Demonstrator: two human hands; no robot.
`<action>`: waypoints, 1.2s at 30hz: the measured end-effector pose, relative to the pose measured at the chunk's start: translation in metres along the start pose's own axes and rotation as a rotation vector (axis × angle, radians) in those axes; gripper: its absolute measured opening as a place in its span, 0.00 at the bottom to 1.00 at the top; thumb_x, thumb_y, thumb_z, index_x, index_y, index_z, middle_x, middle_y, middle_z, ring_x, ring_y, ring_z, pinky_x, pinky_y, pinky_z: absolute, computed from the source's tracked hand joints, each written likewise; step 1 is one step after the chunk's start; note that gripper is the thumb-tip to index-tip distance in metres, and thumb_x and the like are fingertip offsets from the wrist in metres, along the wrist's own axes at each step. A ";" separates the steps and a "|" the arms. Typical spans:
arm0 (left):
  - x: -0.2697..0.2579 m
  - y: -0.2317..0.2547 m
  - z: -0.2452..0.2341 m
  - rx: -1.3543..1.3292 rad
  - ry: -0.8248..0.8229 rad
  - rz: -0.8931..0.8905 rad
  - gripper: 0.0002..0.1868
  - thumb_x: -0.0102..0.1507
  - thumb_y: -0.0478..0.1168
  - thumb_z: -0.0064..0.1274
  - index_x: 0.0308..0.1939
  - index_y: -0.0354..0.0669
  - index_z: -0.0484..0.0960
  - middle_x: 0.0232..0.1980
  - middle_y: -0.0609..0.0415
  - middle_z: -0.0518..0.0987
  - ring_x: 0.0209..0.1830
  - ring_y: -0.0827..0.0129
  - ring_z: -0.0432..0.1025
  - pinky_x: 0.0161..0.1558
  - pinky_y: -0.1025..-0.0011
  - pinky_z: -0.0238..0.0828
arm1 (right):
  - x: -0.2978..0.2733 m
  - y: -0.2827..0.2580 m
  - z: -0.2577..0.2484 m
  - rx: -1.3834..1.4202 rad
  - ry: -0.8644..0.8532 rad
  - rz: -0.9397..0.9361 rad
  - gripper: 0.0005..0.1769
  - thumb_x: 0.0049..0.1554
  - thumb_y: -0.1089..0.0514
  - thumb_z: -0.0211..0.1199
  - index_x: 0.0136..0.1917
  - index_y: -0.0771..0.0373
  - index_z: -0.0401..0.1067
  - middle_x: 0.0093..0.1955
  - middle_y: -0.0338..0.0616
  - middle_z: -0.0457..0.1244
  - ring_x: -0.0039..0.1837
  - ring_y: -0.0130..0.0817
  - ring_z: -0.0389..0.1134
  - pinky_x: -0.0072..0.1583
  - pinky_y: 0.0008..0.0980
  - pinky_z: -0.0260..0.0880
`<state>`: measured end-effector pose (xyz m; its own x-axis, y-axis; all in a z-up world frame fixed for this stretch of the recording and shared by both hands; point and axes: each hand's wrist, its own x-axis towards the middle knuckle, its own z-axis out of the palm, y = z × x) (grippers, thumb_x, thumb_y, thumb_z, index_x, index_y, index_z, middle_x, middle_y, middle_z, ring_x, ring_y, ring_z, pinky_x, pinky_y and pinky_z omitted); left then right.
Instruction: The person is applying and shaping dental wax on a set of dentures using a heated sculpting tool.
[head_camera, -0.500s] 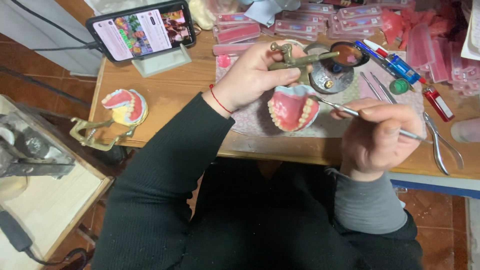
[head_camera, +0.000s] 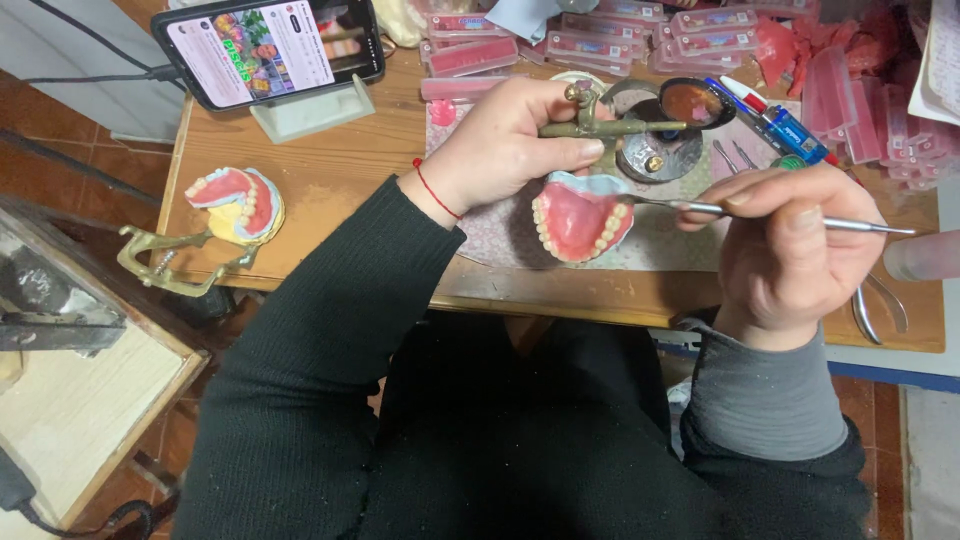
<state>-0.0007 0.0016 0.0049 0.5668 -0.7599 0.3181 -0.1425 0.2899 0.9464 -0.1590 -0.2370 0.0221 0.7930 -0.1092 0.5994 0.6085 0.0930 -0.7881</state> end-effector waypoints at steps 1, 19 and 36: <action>0.000 0.003 0.000 0.049 0.011 -0.007 0.14 0.69 0.33 0.57 0.59 0.36 0.81 0.46 0.58 0.84 0.43 0.80 0.77 0.49 0.78 0.78 | -0.001 0.001 -0.005 0.025 0.015 -0.007 0.20 0.73 0.53 0.59 0.48 0.74 0.68 0.41 0.63 0.67 0.41 0.46 0.71 0.47 0.40 0.77; -0.002 0.003 0.000 -0.145 0.039 -0.025 0.12 0.69 0.30 0.57 0.57 0.33 0.80 0.47 0.57 0.83 0.46 0.77 0.76 0.52 0.76 0.76 | -0.026 0.037 0.004 0.271 0.183 -0.019 0.19 0.76 0.50 0.52 0.50 0.70 0.65 0.41 0.63 0.66 0.41 0.48 0.71 0.47 0.42 0.77; -0.004 0.007 0.001 -0.147 0.072 -0.042 0.14 0.70 0.31 0.57 0.59 0.34 0.80 0.49 0.58 0.82 0.45 0.78 0.75 0.51 0.76 0.75 | -0.045 0.068 -0.001 0.571 0.255 0.164 0.19 0.77 0.51 0.47 0.52 0.69 0.64 0.46 0.65 0.68 0.45 0.51 0.73 0.51 0.42 0.76</action>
<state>-0.0045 0.0062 0.0107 0.6276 -0.7308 0.2686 -0.0003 0.3447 0.9387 -0.1533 -0.2264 -0.0584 0.8878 -0.2737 0.3700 0.4559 0.6327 -0.6259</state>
